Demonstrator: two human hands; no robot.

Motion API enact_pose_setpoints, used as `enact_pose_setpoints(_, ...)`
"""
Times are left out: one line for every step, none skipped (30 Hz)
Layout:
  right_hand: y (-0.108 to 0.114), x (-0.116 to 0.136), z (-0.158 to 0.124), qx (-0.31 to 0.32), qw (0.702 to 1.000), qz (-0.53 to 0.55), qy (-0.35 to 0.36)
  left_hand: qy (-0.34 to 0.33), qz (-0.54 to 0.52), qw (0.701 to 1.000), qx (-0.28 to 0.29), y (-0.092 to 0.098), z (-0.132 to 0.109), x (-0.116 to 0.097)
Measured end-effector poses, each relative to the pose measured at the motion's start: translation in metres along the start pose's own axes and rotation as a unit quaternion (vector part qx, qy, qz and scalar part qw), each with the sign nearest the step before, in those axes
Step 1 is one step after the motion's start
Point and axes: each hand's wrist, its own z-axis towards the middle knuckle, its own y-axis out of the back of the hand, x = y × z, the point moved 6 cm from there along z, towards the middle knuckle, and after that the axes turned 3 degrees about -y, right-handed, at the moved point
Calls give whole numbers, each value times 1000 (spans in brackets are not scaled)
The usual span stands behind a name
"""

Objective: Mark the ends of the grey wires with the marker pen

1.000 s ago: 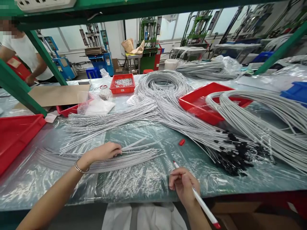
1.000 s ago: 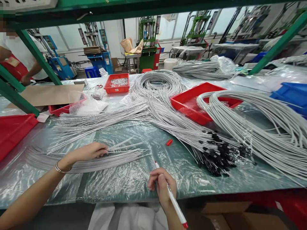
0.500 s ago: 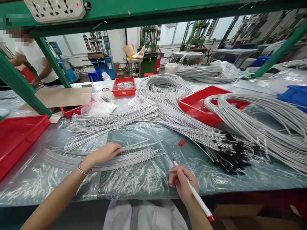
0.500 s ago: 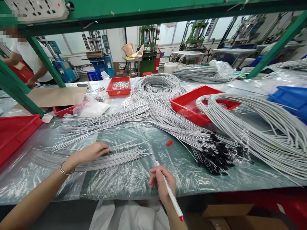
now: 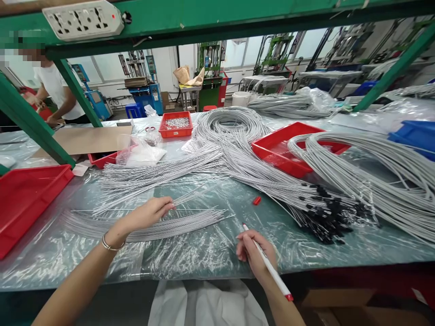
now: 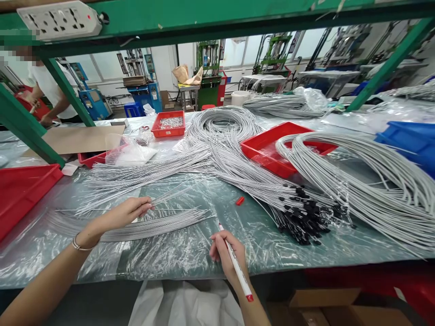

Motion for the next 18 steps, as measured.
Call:
enact_pose_setpoints(-1,1,2,8,1000,-9,-2,-2,-3,1000,9,1,-3,-9)
enact_pose_setpoints(-3,2,3,16,1000,-18,-5,-5,-7,1000,20,0,-6,-17)
enact_pose_setpoints(-6,4,5,26,999,-25,-6,-6,-15,999,35,-1,-9,-26)
enact_pose_setpoints(-9,6,7,38,999,-27,-4,-8,-23,998,51,-4,-12,-34)
enact_pose_setpoints(-15,9,8,57,998,-22,1,-12,-31,997,69,-8,-14,-43)
enact_pose_setpoints(-21,12,9,83,996,-10,8,-17,-35,996,86,-12,-17,-50)
enact_pose_setpoints(-29,15,9,112,994,9,15,-23,-34,994,102,-17,-19,-57)
enact_pose_setpoints(-37,18,9,140,990,30,17,-30,-29,992,120,-23,-21,-63)
enact_pose_setpoints(-45,21,8,159,986,48,9,-37,-22,989,138,-28,-23,-68)
enact_pose_setpoints(-51,22,7,162,985,63,-5,-44,-19,986,158,-35,-24,-71)
enact_pose_setpoints(-56,23,6,150,986,74,-23,-48,-22,983,175,-41,-25,-74)
enact_pose_setpoints(-60,24,5,127,988,80,-41,-48,-31,981,188,-46,-24,-76)
enact_pose_setpoints(-62,25,3,100,990,82,-54,-47,-47,980,189,-51,-23,-77)
enact_pose_setpoints(-65,27,2,80,992,80,-59,-44,-66,980,180,-55,-20,-79)
enact_pose_setpoints(-68,29,0,73,993,72,-54,-44,-86,982,163,-57,-16,-82)
enact_pose_setpoints(-71,31,-1,77,994,57,-44,-47,-104,983,141,-59,-12,-85)
enact_pose_setpoints(-73,33,-1,88,995,36,-33,-53,-118,984,120,-61,-9,-89)
enact_pose_setpoints(-72,36,-1,97,995,12,-18,-61,-127,984,105,-62,-6,-92)
